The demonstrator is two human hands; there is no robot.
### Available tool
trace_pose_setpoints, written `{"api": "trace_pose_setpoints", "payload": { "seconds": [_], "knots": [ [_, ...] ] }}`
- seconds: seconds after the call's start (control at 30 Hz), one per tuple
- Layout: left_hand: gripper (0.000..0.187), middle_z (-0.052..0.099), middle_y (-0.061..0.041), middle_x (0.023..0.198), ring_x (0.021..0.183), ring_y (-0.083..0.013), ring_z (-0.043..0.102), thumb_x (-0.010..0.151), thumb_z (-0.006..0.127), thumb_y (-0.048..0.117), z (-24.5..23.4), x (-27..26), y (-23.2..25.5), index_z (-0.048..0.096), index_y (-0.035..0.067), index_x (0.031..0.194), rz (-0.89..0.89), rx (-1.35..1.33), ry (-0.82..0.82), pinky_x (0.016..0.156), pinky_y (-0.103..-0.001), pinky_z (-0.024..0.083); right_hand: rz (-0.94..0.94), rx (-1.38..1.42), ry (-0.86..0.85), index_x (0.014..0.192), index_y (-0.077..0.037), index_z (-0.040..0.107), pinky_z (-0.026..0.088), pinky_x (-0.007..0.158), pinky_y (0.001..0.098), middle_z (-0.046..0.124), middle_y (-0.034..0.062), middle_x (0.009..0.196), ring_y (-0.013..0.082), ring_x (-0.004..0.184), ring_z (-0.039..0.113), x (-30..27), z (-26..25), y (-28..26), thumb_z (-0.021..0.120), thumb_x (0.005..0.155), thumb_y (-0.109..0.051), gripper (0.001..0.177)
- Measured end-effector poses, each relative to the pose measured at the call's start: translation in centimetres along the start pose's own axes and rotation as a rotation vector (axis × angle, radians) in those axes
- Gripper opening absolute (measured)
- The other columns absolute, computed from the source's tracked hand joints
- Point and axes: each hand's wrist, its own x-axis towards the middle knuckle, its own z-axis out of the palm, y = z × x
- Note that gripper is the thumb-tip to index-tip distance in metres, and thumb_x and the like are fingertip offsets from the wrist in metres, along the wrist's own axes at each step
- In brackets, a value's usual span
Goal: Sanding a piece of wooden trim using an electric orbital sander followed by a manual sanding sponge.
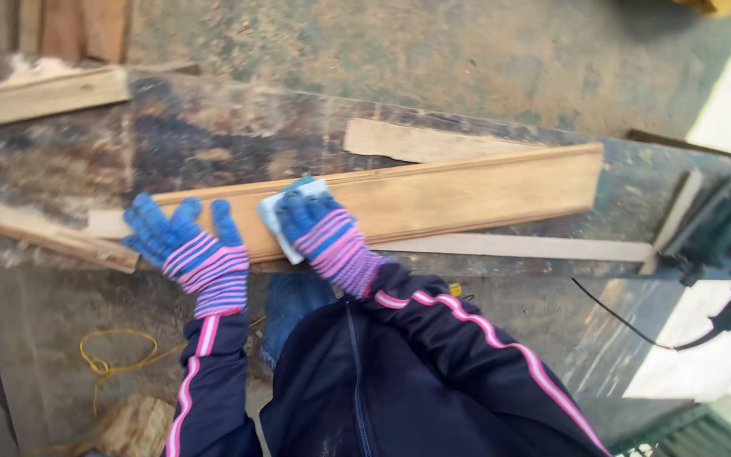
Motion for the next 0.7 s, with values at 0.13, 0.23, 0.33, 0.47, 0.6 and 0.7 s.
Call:
{"api": "trace_pose_setpoints", "payload": {
  "seconds": [0.13,0.23,0.33,0.47,0.6,0.7],
  "knots": [
    [0.037,0.033,-0.025,0.17,0.16,-0.052,0.022,0.108,0.07,0.043,-0.1,-0.1,0.3,0.055,0.014,0.127,-0.024,0.057,0.032,0.129,-0.072,0.013,0.368,-0.169,-0.165,0.128,-0.005,0.059,0.055,0.08,0.0457,0.062,0.0155,0.114,0.0331,0.098,0.064,-7.7,-5.8,12.4,0.057,0.095,-0.016,0.035],
    [0.035,0.035,-0.025,0.168,0.159,-0.0512,0.023,0.11,0.073,0.044,0.2,-0.1,-0.4,0.058,0.015,0.125,-0.047,0.091,0.03,0.128,-0.072,0.013,0.757,-0.222,-0.177,0.117,-0.01,0.063,0.054,0.071,0.0439,0.065,0.0115,0.099,0.0302,0.085,0.065,-13.1,-10.3,20.6,0.056,0.106,-0.02,0.016],
    [0.034,0.035,-0.025,0.169,0.159,-0.0509,0.023,0.112,0.075,0.042,0.7,-0.4,-0.9,0.06,0.014,0.122,-0.042,0.098,0.029,0.128,-0.071,0.014,0.869,-0.363,0.051,0.112,-0.012,0.065,0.047,0.09,0.0467,0.066,0.0096,0.104,0.0282,0.097,0.064,-15.7,-9.7,22.8,0.052,0.111,-0.024,0.017],
    [0.037,0.034,-0.026,0.17,0.159,-0.0526,0.022,0.11,0.072,0.038,0.9,-0.6,-1.0,0.059,0.007,0.125,-0.047,0.121,0.011,0.128,-0.072,0.014,0.596,-0.672,-0.224,0.12,-0.005,0.059,0.04,0.113,0.0504,0.064,0.0124,0.116,0.0319,0.121,0.056,-9.2,-4.0,12.8,0.059,0.091,-0.021,0.032],
    [0.033,0.034,-0.025,0.17,0.159,-0.0516,0.023,0.111,0.071,0.035,0.9,-0.3,-1.1,0.061,0.007,0.125,-0.007,0.136,0.022,0.128,-0.071,0.016,0.236,-0.119,0.148,0.119,-0.007,0.061,0.04,0.111,0.0619,0.063,0.0141,0.12,0.0336,0.124,0.056,-7.1,-5.0,8.8,0.058,0.081,-0.019,0.04],
    [0.039,0.036,-0.026,0.165,0.156,-0.0515,0.024,0.111,0.073,0.04,0.9,-0.3,-1.1,0.062,0.007,0.127,-0.029,0.12,0.009,0.126,-0.071,0.017,0.447,-0.195,-0.199,0.109,-0.008,0.063,0.048,0.095,0.0547,0.063,0.0146,0.107,0.0368,0.105,0.06,-10.1,-8.5,16.8,0.059,0.082,-0.022,0.03]
  ]
}}
